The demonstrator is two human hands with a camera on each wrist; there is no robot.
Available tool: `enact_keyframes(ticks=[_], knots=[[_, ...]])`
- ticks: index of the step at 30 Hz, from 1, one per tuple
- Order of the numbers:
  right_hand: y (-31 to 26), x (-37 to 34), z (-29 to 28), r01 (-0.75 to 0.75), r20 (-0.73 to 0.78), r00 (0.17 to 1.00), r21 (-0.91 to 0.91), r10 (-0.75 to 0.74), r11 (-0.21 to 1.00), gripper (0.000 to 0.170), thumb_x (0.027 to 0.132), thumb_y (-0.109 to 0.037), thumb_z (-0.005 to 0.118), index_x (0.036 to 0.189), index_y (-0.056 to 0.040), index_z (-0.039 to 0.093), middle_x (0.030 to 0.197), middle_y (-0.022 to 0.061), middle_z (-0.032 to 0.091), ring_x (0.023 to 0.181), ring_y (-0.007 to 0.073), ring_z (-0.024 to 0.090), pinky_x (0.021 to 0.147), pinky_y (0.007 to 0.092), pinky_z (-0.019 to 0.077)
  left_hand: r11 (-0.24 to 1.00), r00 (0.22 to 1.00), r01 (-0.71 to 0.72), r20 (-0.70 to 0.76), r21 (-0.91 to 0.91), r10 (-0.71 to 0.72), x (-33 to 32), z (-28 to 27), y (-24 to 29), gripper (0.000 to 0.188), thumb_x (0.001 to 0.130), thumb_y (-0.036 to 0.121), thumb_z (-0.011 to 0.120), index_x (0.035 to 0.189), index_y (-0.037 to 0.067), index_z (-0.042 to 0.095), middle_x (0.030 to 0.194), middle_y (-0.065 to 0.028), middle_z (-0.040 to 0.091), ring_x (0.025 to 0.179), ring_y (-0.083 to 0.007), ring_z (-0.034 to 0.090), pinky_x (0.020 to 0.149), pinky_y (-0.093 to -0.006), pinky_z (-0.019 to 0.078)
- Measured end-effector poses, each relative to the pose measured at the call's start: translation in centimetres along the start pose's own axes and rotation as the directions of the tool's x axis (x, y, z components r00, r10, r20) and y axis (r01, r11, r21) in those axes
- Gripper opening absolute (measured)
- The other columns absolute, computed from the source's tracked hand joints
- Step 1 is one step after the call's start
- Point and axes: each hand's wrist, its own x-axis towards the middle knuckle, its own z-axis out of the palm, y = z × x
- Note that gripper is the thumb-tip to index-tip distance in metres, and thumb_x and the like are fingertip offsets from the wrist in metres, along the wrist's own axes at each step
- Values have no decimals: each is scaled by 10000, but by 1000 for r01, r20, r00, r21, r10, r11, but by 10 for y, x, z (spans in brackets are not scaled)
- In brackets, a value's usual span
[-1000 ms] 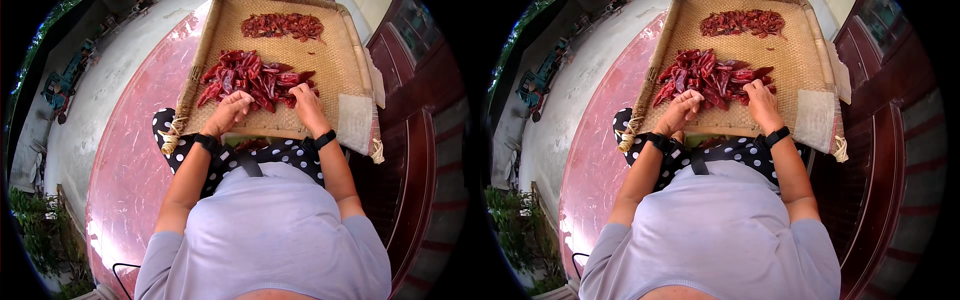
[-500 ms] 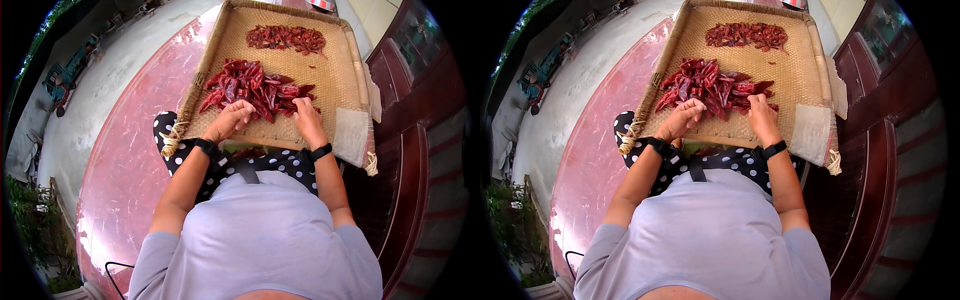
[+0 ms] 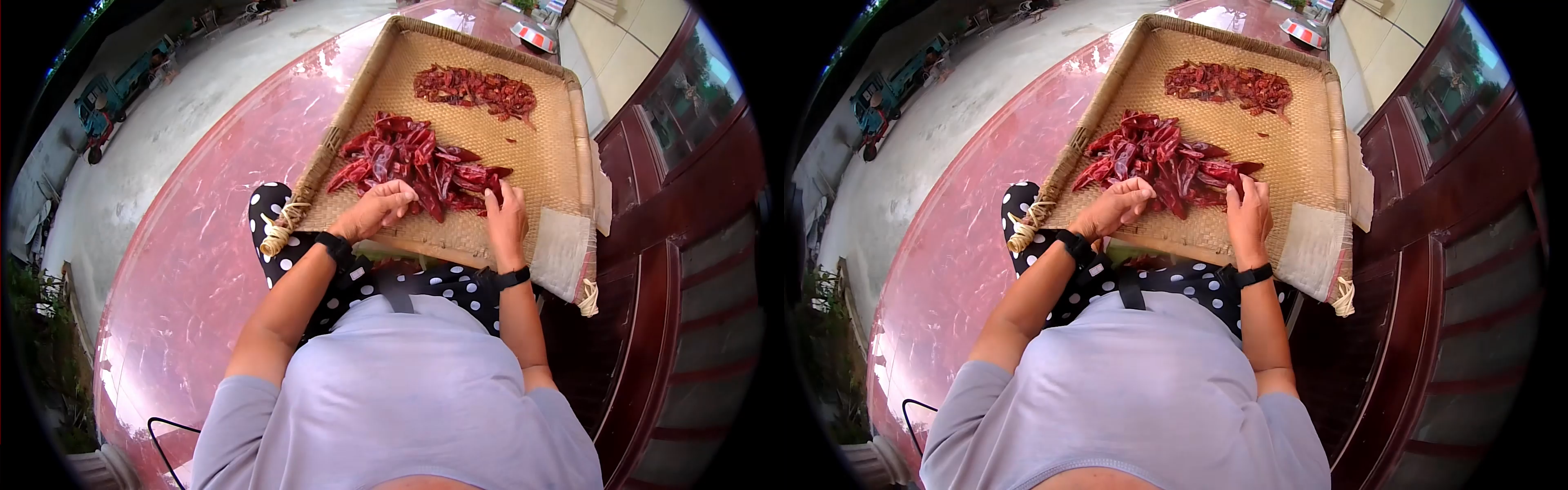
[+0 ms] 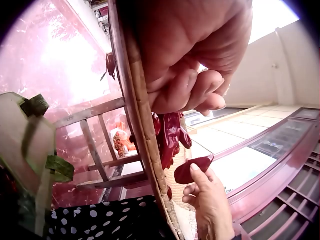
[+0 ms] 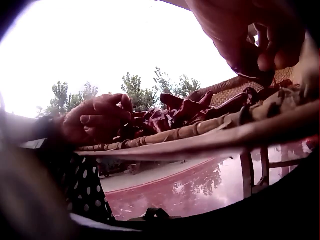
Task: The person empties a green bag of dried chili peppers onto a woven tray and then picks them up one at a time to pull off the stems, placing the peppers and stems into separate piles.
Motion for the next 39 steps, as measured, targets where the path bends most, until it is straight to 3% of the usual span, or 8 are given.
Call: enact_keyframes(ticks=[2,5,12,22,27,29,33,39], knots=[[-28,-8,-17,-269,223,958,485,179,832,288,934,-186,648,1173,-30,601,1004,75,681,793,194,679,652,335,535,1000,1000,14,6,28,-14,-2,-1,-4,165,961,219,656,1038,74,635,705,52,548,509,-20,390,452,-183,297],[-52,-21,-20,-386,426,903,744,58,546,248,959,-169,628,1164,-39,574,1019,34,678,768,115,663,616,251,528,995,999,28,24,92,-30,-6,11,8,190,939,227,687,1046,78,636,752,56,567,556,-15,419,479,-176,314],[-62,-37,0,-645,653,757,745,11,172,210,971,-190,637,1123,-53,591,985,32,679,772,112,663,656,239,546,984,986,36,155,175,-64,-6,6,5,230,890,204,741,1050,79,634,818,50,599,626,-28,474,528,-170,350],[-49,-39,-3,-574,582,813,794,26,200,199,935,-153,677,1093,-62,597,914,-2,649,732,69,624,654,231,536,998,997,34,72,-48,-31,-6,7,5,191,949,202,598,1066,51,606,739,17,568,510,-62,408,509,-200,331],[-70,-48,-25,-513,714,673,638,-192,574,208,894,-117,673,1061,-25,591,855,11,626,728,71,591,653,236,500,999,999,-44,1,-12,44,-4,4,4,197,992,203,528,1068,31,586,635,16,487,477,-64,355,483,-218,292],[-69,-54,-17,-244,691,655,577,-307,779,248,850,-107,693,1064,-22,602,830,30,629,730,86,606,661,256,509,1000,1000,-14,-11,22,14,-4,6,7,185,992,190,529,1067,31,587,635,18,487,479,-62,358,480,-218,291],[-73,-57,-20,-155,567,761,630,-315,761,271,812,-92,706,1061,-27,622,982,73,630,732,148,658,678,293,521,1000,1000,-7,-19,26,8,-3,3,4,162,993,180,545,1074,49,596,648,21,497,482,-57,355,480,-216,291],[-25,-23,-32,133,128,982,64,-140,989,312,843,-46,621,1154,-68,613,1150,119,627,1085,340,604,882,420,507,1000,1000,-15,15,6,15,-3,2,2,150,997,191,562,1065,68,614,663,27,509,493,-49,361,481,-211,286]])
